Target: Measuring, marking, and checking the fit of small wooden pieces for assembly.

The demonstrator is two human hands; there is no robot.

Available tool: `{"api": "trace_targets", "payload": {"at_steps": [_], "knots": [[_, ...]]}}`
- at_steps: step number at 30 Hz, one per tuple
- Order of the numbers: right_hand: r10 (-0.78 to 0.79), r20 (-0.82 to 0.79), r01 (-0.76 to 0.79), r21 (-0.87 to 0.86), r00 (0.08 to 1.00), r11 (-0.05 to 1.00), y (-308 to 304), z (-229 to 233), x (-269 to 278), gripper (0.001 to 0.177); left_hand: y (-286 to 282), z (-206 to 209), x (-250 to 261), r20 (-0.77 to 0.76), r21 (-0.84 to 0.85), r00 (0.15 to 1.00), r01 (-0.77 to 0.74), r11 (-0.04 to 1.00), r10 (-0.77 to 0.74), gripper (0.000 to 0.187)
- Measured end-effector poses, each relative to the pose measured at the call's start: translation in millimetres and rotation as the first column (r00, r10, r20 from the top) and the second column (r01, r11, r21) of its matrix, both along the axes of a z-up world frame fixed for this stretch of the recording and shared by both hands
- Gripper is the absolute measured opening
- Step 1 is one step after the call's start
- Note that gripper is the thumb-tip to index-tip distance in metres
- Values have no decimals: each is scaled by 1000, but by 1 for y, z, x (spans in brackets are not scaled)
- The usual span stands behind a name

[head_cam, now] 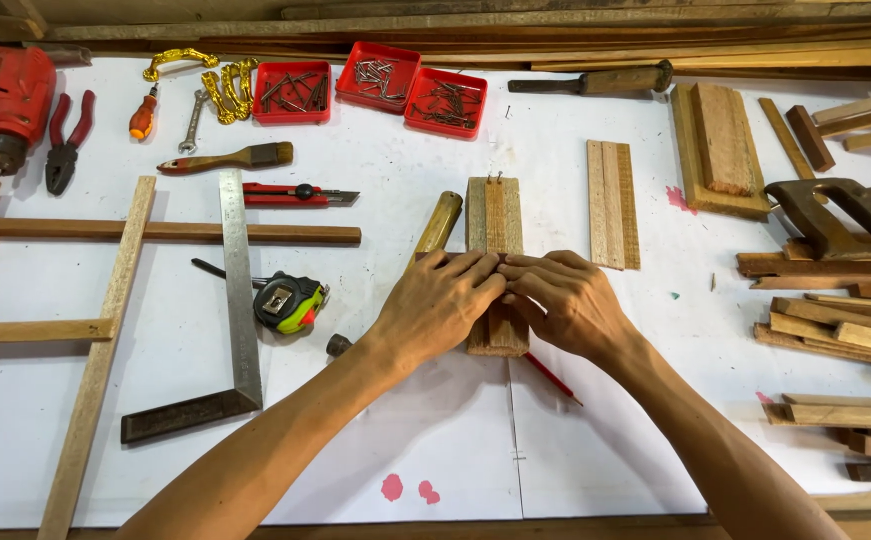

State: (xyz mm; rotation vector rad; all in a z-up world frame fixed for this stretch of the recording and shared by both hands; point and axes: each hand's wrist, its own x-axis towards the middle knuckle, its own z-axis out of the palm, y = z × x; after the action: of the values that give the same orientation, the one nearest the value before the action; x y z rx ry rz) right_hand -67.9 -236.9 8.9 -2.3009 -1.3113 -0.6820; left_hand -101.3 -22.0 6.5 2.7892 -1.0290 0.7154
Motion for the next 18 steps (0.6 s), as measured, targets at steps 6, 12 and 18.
{"api": "trace_targets", "payload": {"at_steps": [6, 12, 18], "knots": [[-41, -11, 41, -4, 999, 999, 2, -20, 56, 14, 2, -4, 53, -39, -56, 999, -18, 998, 16, 17], [-107, -93, 104, -34, 990, 994, 5, -25, 80, 23, 2, -8, 80, -125, -126, 991, -57, 990, 41, 18], [-118, -98, 114, -48, 988, 992, 7, -9, 47, 26, 4, -4, 52, -78, -103, 997, -32, 994, 24, 22]]}}
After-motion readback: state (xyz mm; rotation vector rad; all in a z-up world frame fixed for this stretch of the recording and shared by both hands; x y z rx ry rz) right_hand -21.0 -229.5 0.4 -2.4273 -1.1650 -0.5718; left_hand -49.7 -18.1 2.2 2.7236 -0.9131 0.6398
